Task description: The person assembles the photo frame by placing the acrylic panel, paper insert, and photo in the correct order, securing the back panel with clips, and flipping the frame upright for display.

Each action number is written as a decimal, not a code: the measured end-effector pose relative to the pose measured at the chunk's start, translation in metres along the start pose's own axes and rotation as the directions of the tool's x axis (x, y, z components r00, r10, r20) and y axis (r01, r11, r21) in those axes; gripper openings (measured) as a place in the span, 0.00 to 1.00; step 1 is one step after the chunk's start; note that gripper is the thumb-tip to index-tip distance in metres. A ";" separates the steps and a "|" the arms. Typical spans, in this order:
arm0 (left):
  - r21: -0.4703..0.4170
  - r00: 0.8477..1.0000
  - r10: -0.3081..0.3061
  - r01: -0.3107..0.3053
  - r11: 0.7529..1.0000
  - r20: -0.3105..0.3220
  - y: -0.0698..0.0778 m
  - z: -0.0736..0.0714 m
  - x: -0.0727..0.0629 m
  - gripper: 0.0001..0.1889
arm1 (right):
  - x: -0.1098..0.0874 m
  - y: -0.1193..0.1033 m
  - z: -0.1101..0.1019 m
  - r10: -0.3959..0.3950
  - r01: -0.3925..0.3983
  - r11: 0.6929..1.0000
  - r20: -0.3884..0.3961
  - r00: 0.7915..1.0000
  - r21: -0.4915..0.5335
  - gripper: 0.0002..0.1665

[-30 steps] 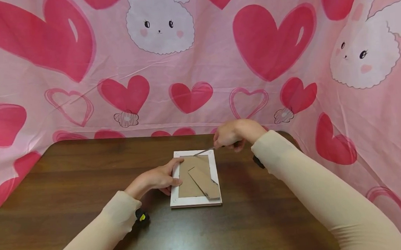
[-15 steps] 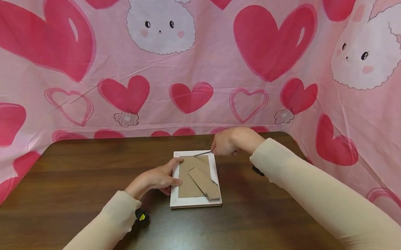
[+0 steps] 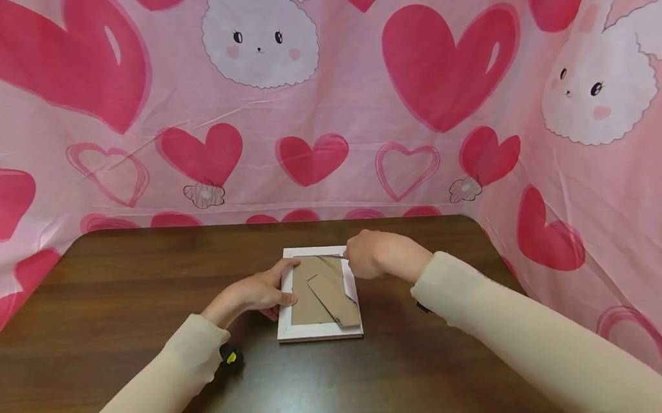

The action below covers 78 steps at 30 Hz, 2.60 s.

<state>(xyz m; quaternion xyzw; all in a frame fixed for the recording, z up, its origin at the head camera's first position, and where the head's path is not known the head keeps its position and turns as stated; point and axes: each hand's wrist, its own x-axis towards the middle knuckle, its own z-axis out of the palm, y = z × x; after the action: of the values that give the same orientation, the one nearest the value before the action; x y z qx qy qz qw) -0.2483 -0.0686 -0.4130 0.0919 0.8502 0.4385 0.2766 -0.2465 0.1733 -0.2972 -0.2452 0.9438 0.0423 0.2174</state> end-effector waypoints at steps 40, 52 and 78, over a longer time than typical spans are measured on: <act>0.010 1.000 0.014 -0.014 1.000 -0.003 -0.003 0.000 0.001 0.42 | -0.020 -0.011 0.099 -0.070 0.046 0.997 -0.403 0.913 -0.068 0.15; 0.029 1.000 0.008 -0.008 1.000 -0.023 -0.003 0.002 0.001 0.41 | -0.019 -0.015 0.124 -0.102 0.010 0.985 -0.538 0.837 -0.173 0.24; 0.024 0.998 -0.007 0.009 1.000 -0.059 -0.003 0.004 -0.001 0.41 | -0.013 -0.016 0.141 -0.203 -0.071 0.930 -0.666 0.718 -0.360 0.30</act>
<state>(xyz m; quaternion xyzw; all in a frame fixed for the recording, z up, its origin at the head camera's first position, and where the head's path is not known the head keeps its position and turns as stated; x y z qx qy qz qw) -0.2452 -0.0682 -0.4171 0.0790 0.8636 0.4294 0.2520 -0.1730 0.1914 -0.4184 -0.3127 0.9222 0.1115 -0.1983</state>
